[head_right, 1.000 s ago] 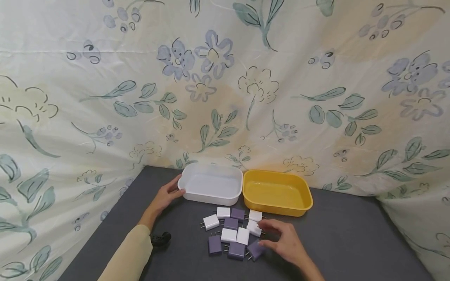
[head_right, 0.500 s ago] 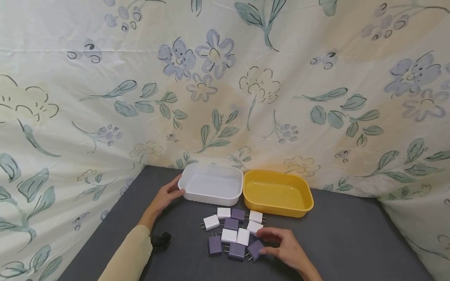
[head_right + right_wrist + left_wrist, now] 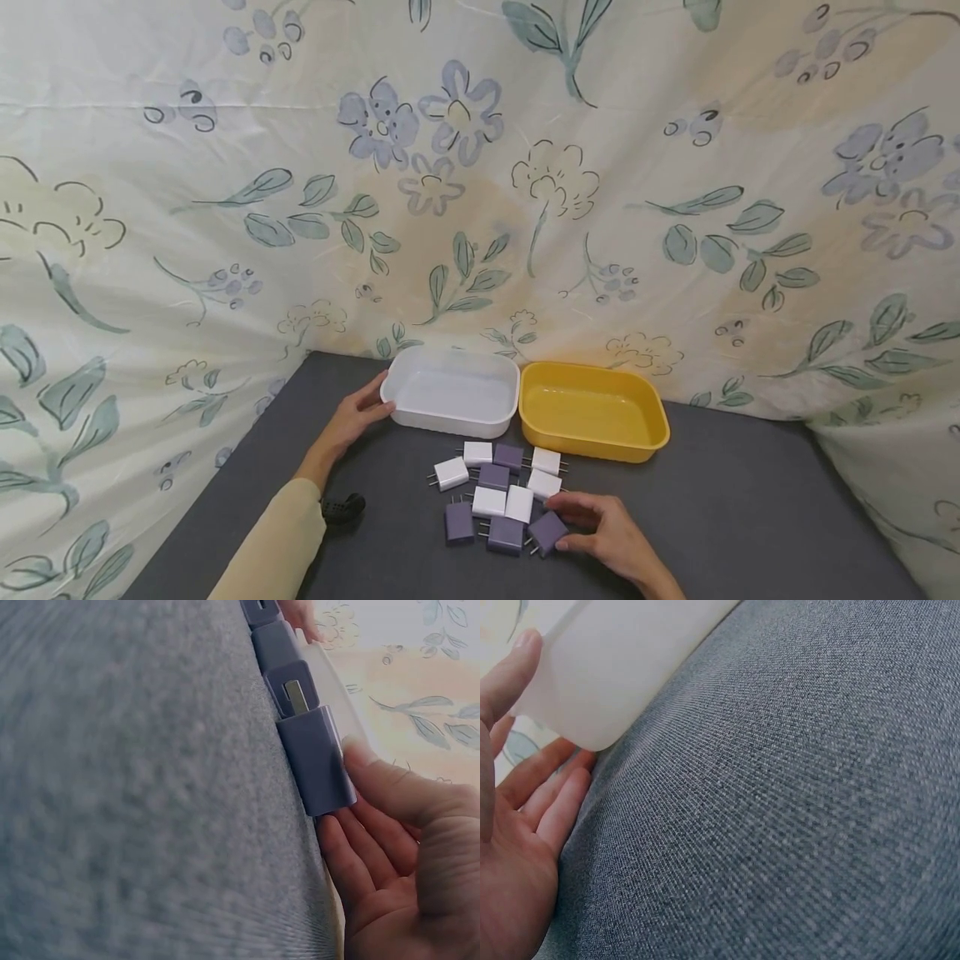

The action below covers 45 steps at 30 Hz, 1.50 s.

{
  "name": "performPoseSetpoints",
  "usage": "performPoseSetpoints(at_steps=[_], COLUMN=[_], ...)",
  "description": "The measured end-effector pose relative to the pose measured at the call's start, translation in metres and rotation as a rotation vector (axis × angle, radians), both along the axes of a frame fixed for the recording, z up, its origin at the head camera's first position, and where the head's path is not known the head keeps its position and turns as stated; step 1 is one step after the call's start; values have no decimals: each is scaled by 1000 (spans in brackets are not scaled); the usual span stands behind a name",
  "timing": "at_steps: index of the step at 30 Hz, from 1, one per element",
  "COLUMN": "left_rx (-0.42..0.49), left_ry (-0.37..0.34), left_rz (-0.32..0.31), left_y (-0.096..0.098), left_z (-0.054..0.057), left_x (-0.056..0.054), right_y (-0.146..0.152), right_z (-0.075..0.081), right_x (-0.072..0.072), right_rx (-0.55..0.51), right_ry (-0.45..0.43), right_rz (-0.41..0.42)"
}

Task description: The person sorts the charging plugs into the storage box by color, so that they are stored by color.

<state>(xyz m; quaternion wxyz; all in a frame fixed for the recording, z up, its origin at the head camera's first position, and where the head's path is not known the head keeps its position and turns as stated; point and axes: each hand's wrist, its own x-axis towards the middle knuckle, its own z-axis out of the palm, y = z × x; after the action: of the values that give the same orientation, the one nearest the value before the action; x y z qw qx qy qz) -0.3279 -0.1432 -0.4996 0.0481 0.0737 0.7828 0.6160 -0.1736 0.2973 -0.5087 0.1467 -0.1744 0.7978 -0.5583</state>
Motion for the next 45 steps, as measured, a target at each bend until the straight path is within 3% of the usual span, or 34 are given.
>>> performPoseSetpoints(at_steps=[3,14,26,36,45], left_rx=[-14,27,23,25,24], left_ry=[19,14,5,-10,-46], left_rz=[24,19,46,35,-14], left_y=[0,0,1,1,0], left_z=[-12,-13,-13,-8,14], left_x=[-7,-7,-5,-4,7], right_y=[1,0,1,-2,0], right_z=[-3,-9,-10,-6,-8], right_x=[0,0,0,2,4], right_rx=[-24,-11,33,53,15], right_ry=[0,63,67,38,98], right_rz=[11,20,5,-45,-39])
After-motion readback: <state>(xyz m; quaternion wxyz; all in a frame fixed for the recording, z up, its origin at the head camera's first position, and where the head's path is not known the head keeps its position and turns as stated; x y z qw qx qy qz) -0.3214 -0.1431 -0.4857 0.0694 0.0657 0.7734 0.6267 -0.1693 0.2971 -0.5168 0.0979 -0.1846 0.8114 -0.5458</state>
